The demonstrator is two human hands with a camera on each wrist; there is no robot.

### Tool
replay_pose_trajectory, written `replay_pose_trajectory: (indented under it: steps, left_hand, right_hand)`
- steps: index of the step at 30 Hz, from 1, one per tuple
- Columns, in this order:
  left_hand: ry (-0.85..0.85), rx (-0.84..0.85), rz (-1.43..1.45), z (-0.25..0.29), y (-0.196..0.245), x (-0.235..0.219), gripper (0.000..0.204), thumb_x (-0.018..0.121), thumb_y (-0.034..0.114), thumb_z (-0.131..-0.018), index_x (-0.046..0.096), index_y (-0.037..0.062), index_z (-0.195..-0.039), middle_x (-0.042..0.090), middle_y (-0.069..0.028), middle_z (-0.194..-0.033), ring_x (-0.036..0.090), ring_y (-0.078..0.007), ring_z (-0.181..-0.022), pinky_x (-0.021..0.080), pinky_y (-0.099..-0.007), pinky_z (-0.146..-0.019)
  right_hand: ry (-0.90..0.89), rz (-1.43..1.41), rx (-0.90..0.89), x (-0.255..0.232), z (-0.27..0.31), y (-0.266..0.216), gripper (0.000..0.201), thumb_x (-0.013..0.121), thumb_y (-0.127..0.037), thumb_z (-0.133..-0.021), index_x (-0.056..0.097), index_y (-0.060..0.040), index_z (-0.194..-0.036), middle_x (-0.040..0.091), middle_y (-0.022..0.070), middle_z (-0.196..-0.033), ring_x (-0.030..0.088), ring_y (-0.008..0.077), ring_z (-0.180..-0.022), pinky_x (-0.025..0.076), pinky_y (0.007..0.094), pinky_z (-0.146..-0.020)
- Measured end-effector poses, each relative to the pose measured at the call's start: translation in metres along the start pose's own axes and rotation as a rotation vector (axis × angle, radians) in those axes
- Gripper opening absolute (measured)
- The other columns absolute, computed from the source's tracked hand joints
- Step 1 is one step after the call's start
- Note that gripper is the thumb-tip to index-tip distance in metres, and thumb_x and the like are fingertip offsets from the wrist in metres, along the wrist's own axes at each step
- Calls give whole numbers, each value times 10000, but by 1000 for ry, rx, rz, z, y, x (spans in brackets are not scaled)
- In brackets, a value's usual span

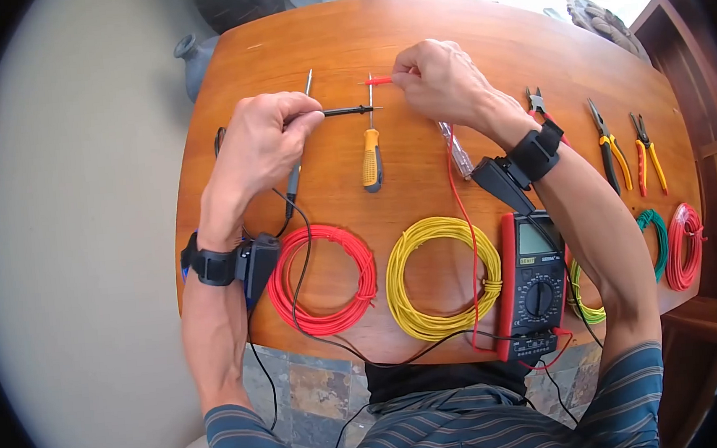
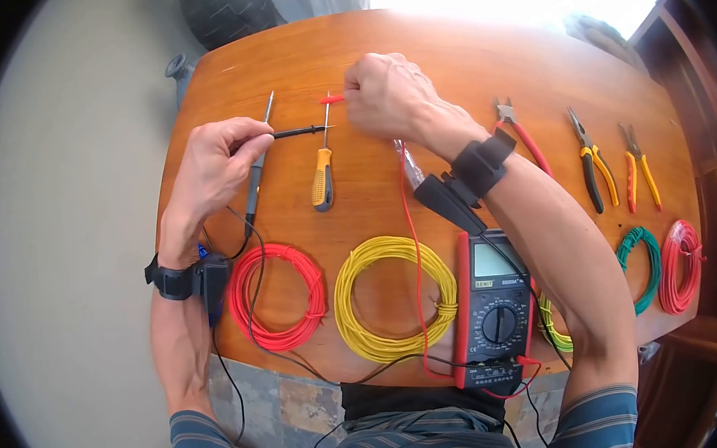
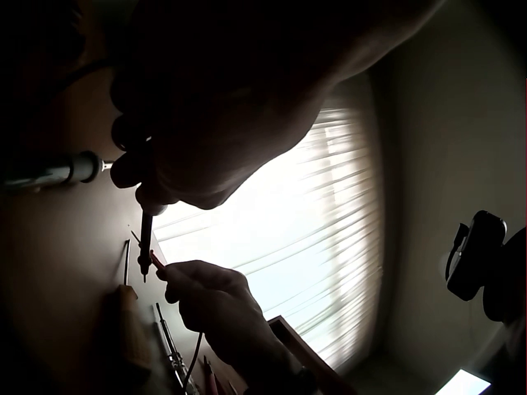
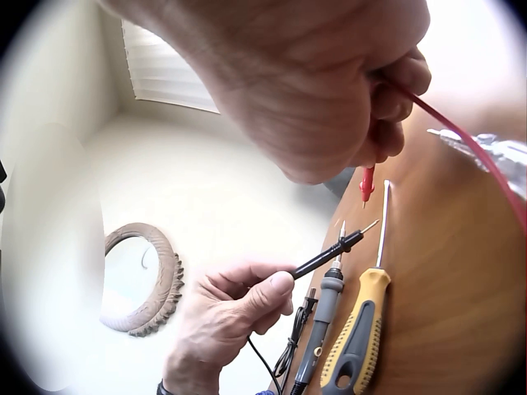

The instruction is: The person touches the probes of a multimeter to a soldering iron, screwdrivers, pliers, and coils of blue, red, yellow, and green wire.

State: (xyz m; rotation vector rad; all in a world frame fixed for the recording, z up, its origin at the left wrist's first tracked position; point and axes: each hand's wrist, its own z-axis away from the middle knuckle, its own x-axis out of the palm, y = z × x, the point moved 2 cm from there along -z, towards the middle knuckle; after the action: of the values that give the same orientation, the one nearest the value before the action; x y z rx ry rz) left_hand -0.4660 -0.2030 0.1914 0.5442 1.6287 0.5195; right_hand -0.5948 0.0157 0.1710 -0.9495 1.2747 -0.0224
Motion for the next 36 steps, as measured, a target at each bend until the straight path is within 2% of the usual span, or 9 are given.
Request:
replay_pose_trajectory:
  steps: [3,16,18,21,22,24,26,28,36]
  left_hand:
    - [-5,10,-62,-9,0,9,153,710,89,-980,772,-35,-1045,706,-61,-765,593,-121,-665,488,-307,-628]
    - [55,14,-82,-6,17,13,142,706,73,-973,769,-38,-1036,702,-86,-748,586,-139,-640,470,-323,-605]
    - [53,114,-76,-9,25,23,147,706,76,-972,772,-35,-1042,710,-105,-761,590,-146,-637,475,-324,-609]
    - [30,154,-62,-15,31,41,152,706,84,-971,774,-31,-1044,715,-139,-770,605,-154,-638,494,-326,-624]
    - [52,147,-10,-18,33,48,158,689,125,-951,778,-4,-973,738,-205,-842,727,-360,-747,552,-422,-692]
    - [39,151,-22,-22,32,56,158,696,113,-960,775,-15,-1008,736,-195,-820,709,-282,-711,543,-379,-676]
    - [26,151,-37,-24,33,61,163,703,101,-970,773,-27,-1043,734,-185,-798,692,-203,-674,533,-336,-660]
    - [27,78,-55,-26,33,63,160,699,157,-961,797,32,-980,752,-189,-835,738,-373,-772,567,-441,-707]
    - [108,82,-284,-22,50,51,183,683,199,-970,791,52,-989,761,-179,-892,732,-401,-860,578,-491,-761]
  right_hand:
    - [67,13,-54,3,5,13,185,642,-112,-918,747,40,-928,692,239,-759,695,404,-751,558,459,-749]
    - [106,30,-14,-25,25,23,218,641,-131,-922,761,48,-960,692,224,-746,687,354,-720,555,439,-733]
    - [99,-1,89,-33,32,26,178,565,-59,-804,722,27,-806,717,265,-838,716,428,-845,568,478,-788]
    - [83,-10,142,-39,40,36,186,561,-56,-805,729,23,-814,725,263,-849,722,418,-852,572,476,-798]
    - [86,-7,144,-39,42,40,186,561,-56,-805,729,23,-814,725,263,-849,722,418,-852,572,476,-798]
    - [98,27,124,-37,43,47,204,657,-118,-888,776,35,-949,715,175,-773,687,251,-747,559,394,-736]
    - [99,25,119,-34,42,51,205,650,-113,-885,774,38,-947,715,180,-778,693,264,-756,561,395,-742]
    - [100,21,113,-33,42,52,206,642,-108,-882,771,40,-946,716,184,-783,699,277,-765,564,397,-748]
    - [161,97,117,-52,56,54,236,635,-136,-908,761,60,-946,727,276,-830,744,385,-829,575,459,-803]
